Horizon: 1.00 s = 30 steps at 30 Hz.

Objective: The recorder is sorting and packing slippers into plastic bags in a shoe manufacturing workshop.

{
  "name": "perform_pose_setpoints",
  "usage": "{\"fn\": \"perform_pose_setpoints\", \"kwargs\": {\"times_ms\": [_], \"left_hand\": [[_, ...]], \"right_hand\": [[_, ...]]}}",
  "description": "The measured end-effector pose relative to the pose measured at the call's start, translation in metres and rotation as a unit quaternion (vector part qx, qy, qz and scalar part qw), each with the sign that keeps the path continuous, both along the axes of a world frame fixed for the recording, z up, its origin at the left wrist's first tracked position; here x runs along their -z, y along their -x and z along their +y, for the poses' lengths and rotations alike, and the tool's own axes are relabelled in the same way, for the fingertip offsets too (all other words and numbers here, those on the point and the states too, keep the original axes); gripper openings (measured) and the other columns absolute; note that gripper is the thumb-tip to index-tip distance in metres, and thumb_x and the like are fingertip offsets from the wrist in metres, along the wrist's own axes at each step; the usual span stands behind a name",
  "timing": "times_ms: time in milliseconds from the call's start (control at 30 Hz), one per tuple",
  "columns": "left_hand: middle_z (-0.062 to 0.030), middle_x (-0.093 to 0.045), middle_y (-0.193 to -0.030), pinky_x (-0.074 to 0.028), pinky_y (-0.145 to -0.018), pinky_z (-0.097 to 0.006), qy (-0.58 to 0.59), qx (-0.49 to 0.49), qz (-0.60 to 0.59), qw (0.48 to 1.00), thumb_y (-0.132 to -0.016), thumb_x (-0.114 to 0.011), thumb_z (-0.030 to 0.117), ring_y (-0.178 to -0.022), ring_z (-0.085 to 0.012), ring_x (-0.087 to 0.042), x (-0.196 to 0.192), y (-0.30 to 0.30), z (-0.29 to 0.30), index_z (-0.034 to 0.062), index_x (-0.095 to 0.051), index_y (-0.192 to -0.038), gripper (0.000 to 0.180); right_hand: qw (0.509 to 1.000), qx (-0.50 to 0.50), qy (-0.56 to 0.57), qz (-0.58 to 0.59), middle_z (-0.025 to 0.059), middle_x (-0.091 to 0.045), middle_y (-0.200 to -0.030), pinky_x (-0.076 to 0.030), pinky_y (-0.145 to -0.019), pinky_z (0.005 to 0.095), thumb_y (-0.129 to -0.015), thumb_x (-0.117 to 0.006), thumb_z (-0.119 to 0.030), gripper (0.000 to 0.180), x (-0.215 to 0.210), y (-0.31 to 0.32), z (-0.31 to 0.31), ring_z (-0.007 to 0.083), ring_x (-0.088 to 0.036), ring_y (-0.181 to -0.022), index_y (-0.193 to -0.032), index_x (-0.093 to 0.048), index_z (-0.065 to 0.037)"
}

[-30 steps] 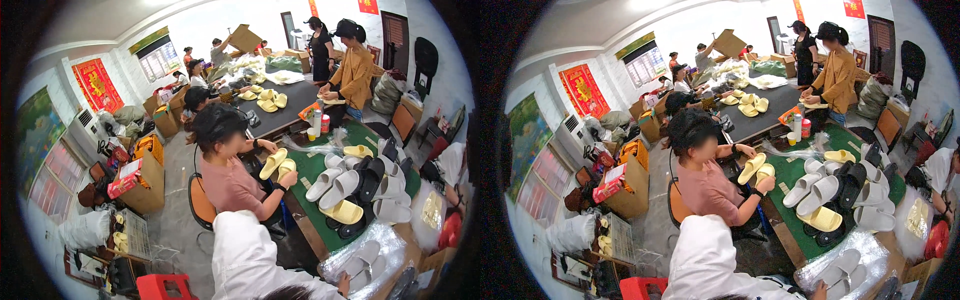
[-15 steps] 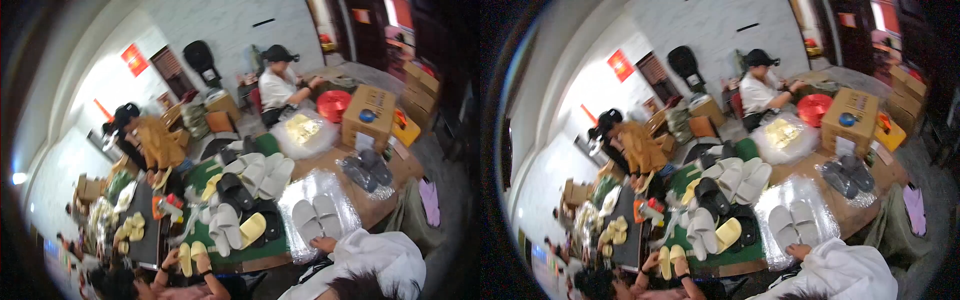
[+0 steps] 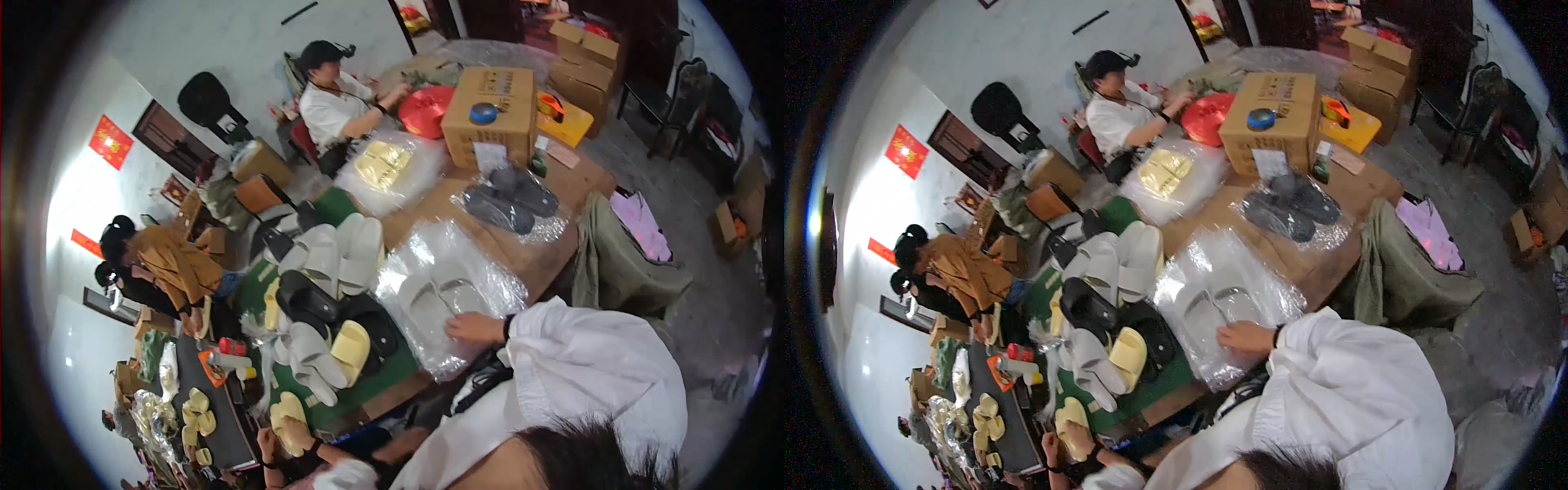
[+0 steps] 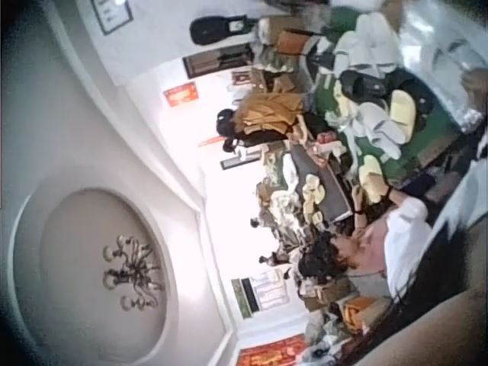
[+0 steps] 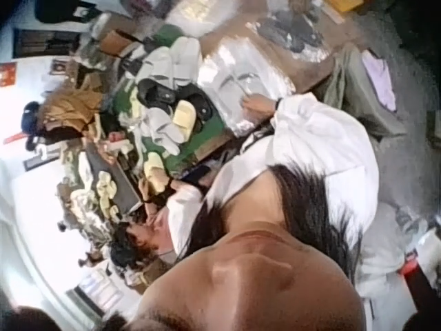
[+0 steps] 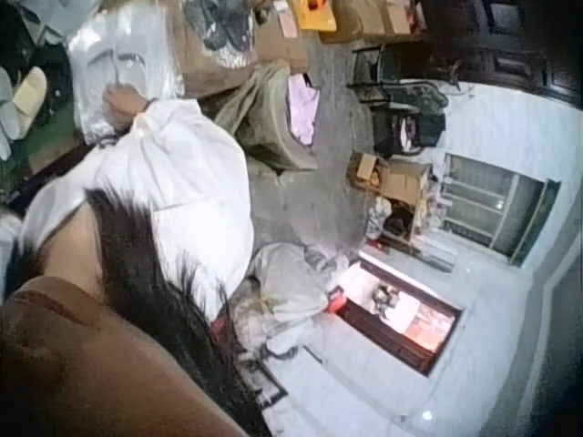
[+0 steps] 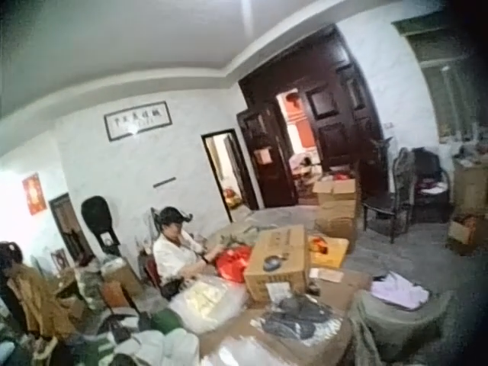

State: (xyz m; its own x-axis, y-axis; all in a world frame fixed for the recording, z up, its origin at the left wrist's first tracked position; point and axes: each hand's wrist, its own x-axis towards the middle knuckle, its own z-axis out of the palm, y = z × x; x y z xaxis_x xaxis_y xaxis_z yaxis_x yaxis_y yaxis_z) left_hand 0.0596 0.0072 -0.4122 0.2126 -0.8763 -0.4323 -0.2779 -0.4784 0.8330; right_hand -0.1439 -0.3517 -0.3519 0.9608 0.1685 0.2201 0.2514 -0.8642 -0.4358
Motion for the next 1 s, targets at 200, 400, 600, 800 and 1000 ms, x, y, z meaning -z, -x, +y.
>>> {"fn": "perform_pose_setpoints", "kwargs": {"times_ms": [200, 400, 600, 800, 1000], "left_hand": [[-0.0142, -0.060, -0.098, -0.044, -0.080, -0.030, -0.014, 0.116, -0.067, 0.991, -0.085, -0.049, 0.016, -0.092, -0.0194, -0.057, -0.093, 0.038, -0.137, -0.0021, -0.055, -0.104, 0.027], [-0.0062, -0.059, -0.102, -0.039, -0.085, -0.026, -0.066, 0.337, 0.166, 0.925, -0.090, -0.043, 0.028, -0.091, -0.0132, -0.050, -0.094, 0.140, -0.231, 0.0005, -0.054, -0.108, 0.035], [-0.0004, -0.059, -0.092, -0.039, -0.079, -0.024, -0.163, 0.181, 0.288, 0.926, -0.093, -0.030, 0.030, -0.081, -0.0087, -0.050, -0.082, 0.167, -0.230, 0.0044, -0.058, -0.103, 0.039], [-0.0113, -0.060, -0.094, -0.039, -0.081, -0.028, -0.083, 0.199, 0.163, 0.963, -0.089, -0.036, 0.027, -0.085, -0.0190, -0.054, -0.048, 0.168, -0.236, 0.0015, -0.057, -0.098, 0.034], [-0.0149, -0.058, -0.099, -0.041, -0.081, -0.031, 0.005, 0.235, 0.041, 0.971, -0.088, -0.043, 0.023, -0.092, -0.0249, -0.054, -0.097, 0.155, -0.244, 0.0038, -0.057, -0.103, 0.028]], "right_hand": [[0.987, 0.154, -0.026, -0.029, 0.0137, -0.046, -0.100, -0.044, -0.064, 0.0416, -0.068, -0.057, -0.010, 0.027, -0.045, -0.029, -0.016, 0.0313, -0.054, -0.080, -0.092, -0.046, -0.007], [0.964, 0.230, -0.039, -0.128, 0.0096, -0.052, -0.104, -0.045, -0.067, 0.0378, -0.069, -0.055, -0.003, 0.031, -0.092, -0.004, -0.073, 0.0325, -0.054, -0.087, -0.098, -0.048, -0.008], [0.942, 0.245, 0.045, -0.224, 0.0085, -0.052, -0.109, -0.046, -0.067, 0.0360, -0.066, -0.058, -0.005, 0.034, -0.168, 0.019, -0.138, 0.0291, -0.055, -0.082, -0.099, -0.051, -0.007], [0.924, 0.238, 0.168, -0.246, 0.0110, -0.049, -0.114, -0.045, -0.072, 0.0354, -0.067, -0.057, -0.006, 0.032, -0.176, 0.009, -0.186, 0.0281, -0.053, -0.089, -0.098, -0.052, -0.007], [0.887, 0.354, 0.288, -0.069, 0.0155, -0.043, -0.122, -0.038, -0.084, 0.0441, -0.074, -0.051, -0.010, 0.035, -0.049, 0.002, -0.211, 0.0323, -0.046, -0.103, -0.109, -0.052, -0.008]]}}
